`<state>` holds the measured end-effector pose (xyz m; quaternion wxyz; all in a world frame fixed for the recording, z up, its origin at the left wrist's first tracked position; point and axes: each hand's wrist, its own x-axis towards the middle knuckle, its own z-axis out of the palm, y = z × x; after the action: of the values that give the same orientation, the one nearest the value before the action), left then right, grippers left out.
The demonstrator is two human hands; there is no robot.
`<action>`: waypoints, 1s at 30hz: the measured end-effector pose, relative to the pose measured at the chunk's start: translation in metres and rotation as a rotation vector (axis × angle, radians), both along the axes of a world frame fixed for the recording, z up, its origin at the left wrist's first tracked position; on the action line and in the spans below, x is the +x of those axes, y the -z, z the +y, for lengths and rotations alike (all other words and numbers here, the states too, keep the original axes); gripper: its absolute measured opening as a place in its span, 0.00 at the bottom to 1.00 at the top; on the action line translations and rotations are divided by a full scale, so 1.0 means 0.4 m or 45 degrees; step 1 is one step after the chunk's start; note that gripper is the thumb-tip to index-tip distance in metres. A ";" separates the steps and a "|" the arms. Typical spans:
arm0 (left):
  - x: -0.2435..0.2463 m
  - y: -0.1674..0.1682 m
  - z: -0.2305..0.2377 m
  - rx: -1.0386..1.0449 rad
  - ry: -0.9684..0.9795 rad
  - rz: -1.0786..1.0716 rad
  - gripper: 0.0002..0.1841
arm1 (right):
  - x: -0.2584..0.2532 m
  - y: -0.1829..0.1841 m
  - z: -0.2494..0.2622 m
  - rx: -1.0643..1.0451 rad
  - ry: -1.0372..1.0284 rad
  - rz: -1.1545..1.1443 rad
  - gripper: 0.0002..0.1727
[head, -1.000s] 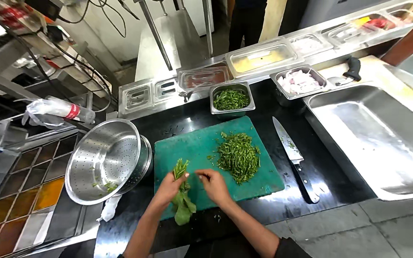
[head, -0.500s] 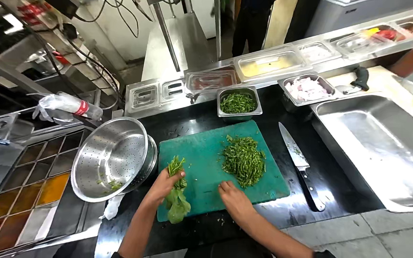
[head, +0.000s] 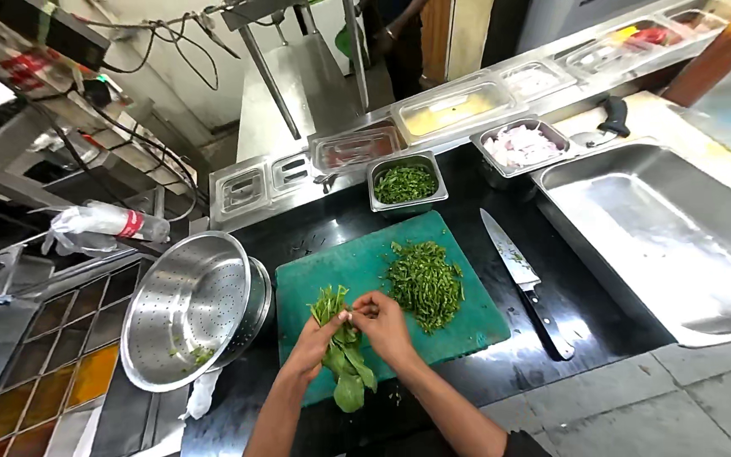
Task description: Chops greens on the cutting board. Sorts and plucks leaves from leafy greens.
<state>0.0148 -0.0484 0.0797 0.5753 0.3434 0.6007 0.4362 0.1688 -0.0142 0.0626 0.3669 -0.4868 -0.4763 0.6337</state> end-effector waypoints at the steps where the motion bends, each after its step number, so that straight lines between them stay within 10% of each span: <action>1: 0.008 -0.001 -0.005 0.009 -0.018 -0.007 0.14 | -0.013 0.009 -0.005 0.011 0.028 0.027 0.08; 7: 0.006 0.004 -0.018 -0.058 0.047 0.150 0.15 | -0.009 0.050 -0.036 0.100 -0.129 -0.133 0.11; 15: 0.065 0.042 0.082 -0.095 0.709 1.587 0.21 | 0.117 0.038 -0.009 0.652 0.047 -0.350 0.14; 21: 0.096 0.096 0.094 -0.167 0.902 1.662 0.37 | 0.090 0.125 0.055 0.937 -0.842 -0.878 0.31; 26: 0.036 0.147 0.041 0.110 0.728 1.388 0.51 | 0.074 0.189 0.040 0.946 -0.829 -0.964 0.30; 30: -0.021 0.178 -0.005 0.398 0.627 1.183 0.38 | 0.063 0.226 0.011 1.210 -0.622 -1.080 0.25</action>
<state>0.0063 -0.0504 0.0084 0.2766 0.7117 0.6215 0.1752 0.1941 -0.0098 -0.0278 0.1687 -0.3576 -0.9017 0.1747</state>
